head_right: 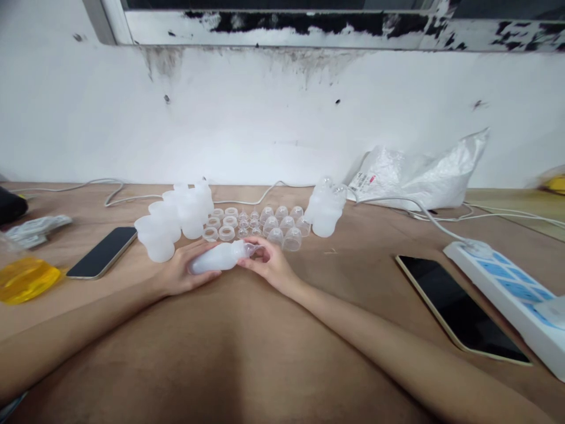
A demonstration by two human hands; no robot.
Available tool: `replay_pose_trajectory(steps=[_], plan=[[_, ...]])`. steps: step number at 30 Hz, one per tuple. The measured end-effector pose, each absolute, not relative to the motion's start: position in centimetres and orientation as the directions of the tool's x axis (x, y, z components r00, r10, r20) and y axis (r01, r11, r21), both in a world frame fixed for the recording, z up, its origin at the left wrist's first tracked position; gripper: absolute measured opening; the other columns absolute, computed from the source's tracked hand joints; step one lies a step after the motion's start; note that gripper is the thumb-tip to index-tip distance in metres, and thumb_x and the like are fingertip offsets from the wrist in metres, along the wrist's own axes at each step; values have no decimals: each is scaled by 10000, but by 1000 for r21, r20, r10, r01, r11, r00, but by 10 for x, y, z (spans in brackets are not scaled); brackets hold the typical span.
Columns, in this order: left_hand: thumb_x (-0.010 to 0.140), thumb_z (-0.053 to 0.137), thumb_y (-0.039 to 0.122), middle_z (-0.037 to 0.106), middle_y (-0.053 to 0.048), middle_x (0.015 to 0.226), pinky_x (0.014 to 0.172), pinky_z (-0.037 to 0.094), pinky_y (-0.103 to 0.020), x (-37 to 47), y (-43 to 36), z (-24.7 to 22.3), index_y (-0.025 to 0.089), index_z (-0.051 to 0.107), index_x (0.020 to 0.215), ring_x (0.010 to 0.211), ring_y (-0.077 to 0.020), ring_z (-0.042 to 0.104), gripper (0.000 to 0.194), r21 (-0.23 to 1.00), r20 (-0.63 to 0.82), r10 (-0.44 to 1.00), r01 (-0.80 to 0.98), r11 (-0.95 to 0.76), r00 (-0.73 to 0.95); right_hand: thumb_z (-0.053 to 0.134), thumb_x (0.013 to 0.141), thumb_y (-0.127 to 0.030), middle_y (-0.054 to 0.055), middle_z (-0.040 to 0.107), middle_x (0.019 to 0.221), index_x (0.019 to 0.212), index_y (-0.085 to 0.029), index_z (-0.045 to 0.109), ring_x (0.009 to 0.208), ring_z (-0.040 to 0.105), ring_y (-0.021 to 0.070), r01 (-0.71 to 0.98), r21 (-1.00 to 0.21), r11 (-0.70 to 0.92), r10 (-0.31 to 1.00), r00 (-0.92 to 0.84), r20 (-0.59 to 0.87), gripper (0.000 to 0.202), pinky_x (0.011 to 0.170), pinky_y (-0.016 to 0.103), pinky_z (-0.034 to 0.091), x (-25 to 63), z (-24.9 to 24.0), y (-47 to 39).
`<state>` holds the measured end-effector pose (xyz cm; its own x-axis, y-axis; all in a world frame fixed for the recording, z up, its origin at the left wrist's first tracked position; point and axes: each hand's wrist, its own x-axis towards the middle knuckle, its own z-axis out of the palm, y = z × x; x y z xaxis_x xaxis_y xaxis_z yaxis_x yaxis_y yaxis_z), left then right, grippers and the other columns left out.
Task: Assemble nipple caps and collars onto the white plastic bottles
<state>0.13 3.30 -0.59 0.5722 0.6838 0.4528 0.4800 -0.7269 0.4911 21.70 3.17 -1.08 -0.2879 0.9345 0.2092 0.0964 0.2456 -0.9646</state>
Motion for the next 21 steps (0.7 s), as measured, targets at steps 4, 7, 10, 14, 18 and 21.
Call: replay_pose_trajectory(steps=[4,7,10,14,18,21], plan=[[755,558,344,568,-79,1037,799,454,-314,0,34,-9,182,443,1196,931,-210,553,484,468,455,674,487,-737,582,683,615,-340,-15,585,676,853,-205,535,584,554,126,99,-967,237,944,-261,204,311,529,257,433,214,-12,33],[760,555,340,551,-87,1064,817,449,-314,-1,34,-11,176,433,1208,952,-208,544,492,453,453,669,495,-742,589,653,651,-375,-34,542,589,784,-190,524,513,504,104,139,-963,232,944,-269,189,262,491,237,391,212,-12,31],[761,557,338,548,-90,1083,840,440,-315,1,34,-10,171,430,1211,975,-207,538,496,459,449,671,492,-740,590,609,696,-400,-32,520,574,727,-182,507,516,483,100,213,-944,251,948,-252,195,242,496,231,375,212,-13,31],[754,570,337,566,-82,1080,844,439,-312,2,33,-6,163,462,1176,973,-206,543,470,491,467,691,488,-722,552,620,686,-402,16,572,786,884,-188,534,697,534,135,186,-935,301,924,-298,238,304,616,257,421,217,-16,35],[748,582,340,578,-70,1092,851,435,-312,3,33,-5,168,486,1142,976,-206,550,441,516,482,702,477,-711,525,711,612,-280,42,499,1137,1235,-295,360,716,529,106,47,-961,272,844,-492,215,715,570,229,439,224,-17,40],[747,586,343,579,-69,1093,850,435,-310,2,34,-5,167,487,1136,977,-203,549,438,524,469,707,477,-706,530,667,672,-227,15,377,1309,1234,-348,375,821,537,105,-46,-958,283,809,-526,264,645,632,227,460,227,-15,41]])
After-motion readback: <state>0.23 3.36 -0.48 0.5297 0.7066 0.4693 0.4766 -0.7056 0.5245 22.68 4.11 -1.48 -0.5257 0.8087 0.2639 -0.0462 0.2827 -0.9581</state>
